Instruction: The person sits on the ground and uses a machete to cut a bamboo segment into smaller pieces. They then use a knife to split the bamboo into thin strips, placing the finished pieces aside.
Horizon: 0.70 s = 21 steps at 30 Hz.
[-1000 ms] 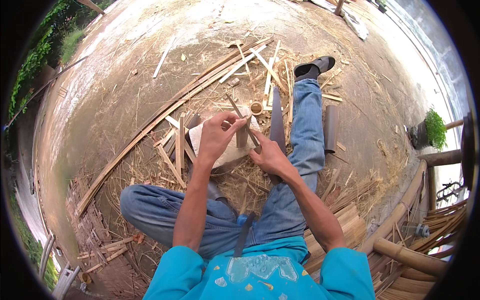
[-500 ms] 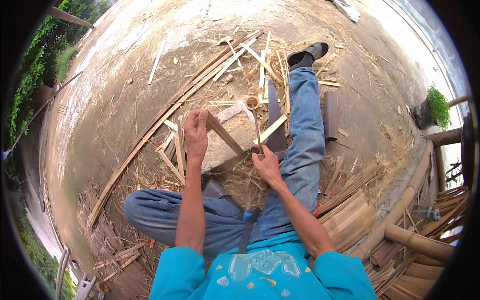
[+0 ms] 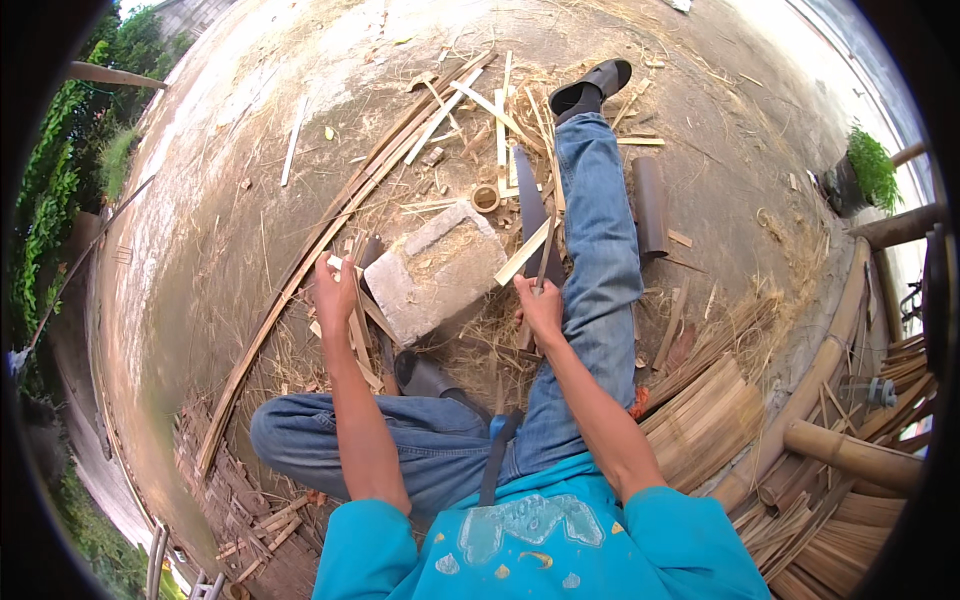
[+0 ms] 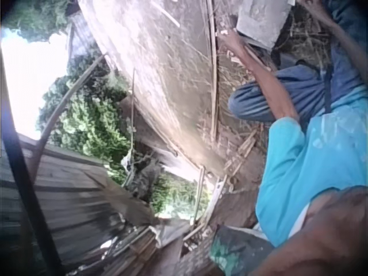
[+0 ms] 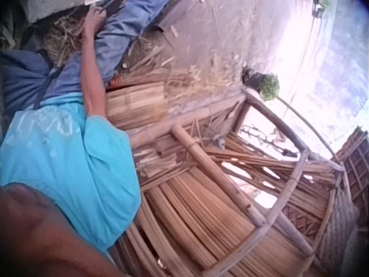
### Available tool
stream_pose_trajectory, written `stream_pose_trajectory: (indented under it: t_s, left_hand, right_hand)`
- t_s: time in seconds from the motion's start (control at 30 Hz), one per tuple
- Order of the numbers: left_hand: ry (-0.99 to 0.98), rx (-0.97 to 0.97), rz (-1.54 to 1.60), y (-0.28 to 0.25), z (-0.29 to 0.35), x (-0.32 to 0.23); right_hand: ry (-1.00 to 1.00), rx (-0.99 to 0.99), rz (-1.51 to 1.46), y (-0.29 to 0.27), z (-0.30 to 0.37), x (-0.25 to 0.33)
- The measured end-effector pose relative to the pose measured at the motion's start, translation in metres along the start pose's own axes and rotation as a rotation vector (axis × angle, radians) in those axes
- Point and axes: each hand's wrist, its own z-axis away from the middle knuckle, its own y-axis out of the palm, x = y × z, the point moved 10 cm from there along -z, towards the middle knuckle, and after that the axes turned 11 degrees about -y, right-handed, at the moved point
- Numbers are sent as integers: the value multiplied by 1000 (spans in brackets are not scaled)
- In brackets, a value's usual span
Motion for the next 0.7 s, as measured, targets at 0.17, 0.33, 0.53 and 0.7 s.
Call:
stream_pose_trajectory:
  t_s: [0.17,0.33,0.53,0.7]
  left_hand:
    - [109,594,-5,46,93,-61]
    - [0,582,-158,61,94,12]
    - [-97,410,-207,29,64,44]
    - [27,-198,-109,-67,54,25]
  right_hand:
    - [128,12,-78,22,-37,-14]
    - [87,65,-168,32,-19,-7]
    - [-343,219,61,65,43,46]
    - [-368,501,49,163,93,93]
